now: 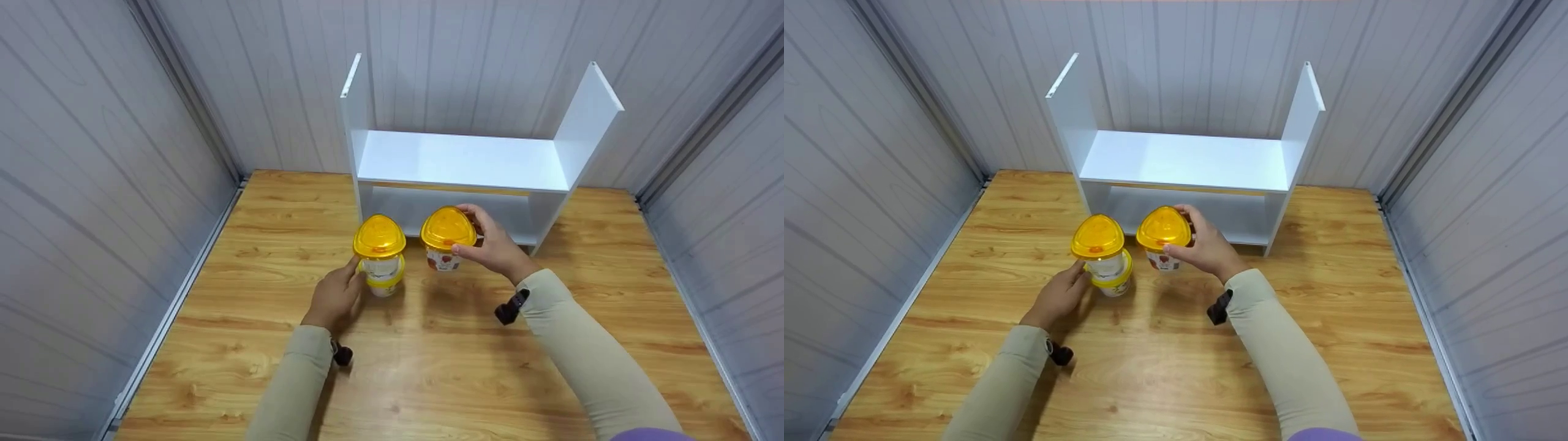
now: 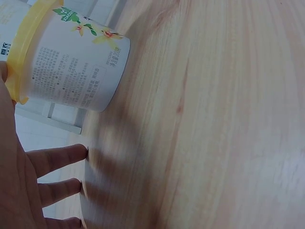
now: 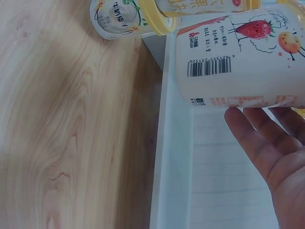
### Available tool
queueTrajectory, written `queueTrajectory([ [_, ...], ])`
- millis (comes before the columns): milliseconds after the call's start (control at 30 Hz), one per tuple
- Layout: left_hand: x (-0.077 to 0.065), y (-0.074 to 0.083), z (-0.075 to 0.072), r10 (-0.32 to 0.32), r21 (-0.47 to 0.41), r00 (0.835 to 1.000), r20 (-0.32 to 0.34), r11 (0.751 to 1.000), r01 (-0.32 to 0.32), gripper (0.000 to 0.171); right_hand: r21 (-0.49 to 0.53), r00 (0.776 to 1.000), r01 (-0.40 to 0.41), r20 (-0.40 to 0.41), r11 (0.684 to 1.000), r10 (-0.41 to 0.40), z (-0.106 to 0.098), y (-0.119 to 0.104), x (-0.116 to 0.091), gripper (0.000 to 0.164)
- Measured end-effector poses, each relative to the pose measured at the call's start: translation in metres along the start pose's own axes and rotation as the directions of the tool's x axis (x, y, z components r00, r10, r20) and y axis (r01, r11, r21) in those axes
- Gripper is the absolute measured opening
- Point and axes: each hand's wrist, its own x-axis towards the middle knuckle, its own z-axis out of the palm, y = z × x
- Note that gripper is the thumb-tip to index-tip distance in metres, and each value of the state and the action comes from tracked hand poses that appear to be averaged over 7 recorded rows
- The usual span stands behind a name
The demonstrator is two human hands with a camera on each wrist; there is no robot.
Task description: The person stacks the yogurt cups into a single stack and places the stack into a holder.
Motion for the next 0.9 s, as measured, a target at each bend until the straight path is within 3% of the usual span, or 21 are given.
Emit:
queueTrajectory([
  [900, 0.0, -0.001, 0.0, -0.001, 0.002, 1.0, 0.015, 1.0, 0.001, 0.054, 0.007, 0.997, 0.071, 0.024, 0.997, -0.071, -0.008, -0.029, 0.015, 0.077],
])
